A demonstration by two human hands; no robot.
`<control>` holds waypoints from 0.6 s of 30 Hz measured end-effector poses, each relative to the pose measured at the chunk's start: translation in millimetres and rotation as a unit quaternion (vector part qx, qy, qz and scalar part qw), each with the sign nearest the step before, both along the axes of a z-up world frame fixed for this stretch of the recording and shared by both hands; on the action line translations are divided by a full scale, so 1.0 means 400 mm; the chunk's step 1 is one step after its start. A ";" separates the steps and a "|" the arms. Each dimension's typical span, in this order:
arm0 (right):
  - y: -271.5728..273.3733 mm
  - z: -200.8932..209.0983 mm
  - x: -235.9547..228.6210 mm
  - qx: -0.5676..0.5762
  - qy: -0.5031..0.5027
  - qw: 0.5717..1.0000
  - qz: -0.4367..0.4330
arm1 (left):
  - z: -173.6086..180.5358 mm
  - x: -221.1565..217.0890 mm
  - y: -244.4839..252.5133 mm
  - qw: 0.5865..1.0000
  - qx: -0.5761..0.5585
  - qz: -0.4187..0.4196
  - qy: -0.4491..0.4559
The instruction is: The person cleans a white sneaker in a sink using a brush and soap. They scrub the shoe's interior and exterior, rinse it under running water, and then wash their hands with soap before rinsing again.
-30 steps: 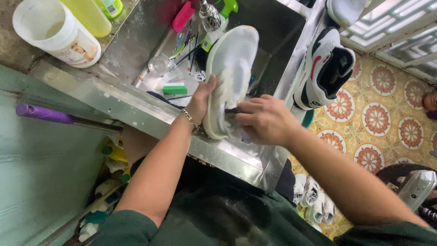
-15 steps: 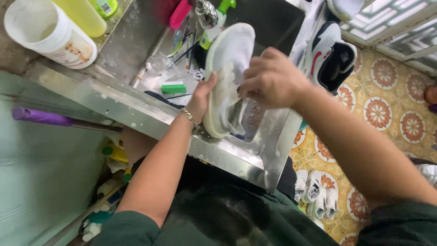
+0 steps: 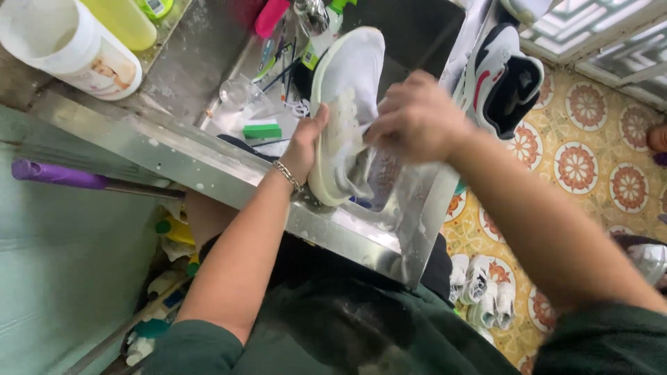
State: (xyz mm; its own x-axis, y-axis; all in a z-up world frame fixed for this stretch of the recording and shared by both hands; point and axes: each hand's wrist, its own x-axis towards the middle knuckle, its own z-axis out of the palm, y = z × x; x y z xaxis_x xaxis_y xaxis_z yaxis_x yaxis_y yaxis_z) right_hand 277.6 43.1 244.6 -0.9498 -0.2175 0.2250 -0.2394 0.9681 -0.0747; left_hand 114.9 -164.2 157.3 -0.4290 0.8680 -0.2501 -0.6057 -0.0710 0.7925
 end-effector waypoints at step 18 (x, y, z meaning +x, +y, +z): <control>-0.133 0.019 0.019 -0.032 -0.050 0.998 0.013 | -0.076 0.004 -0.002 0.999 0.017 -0.010 0.037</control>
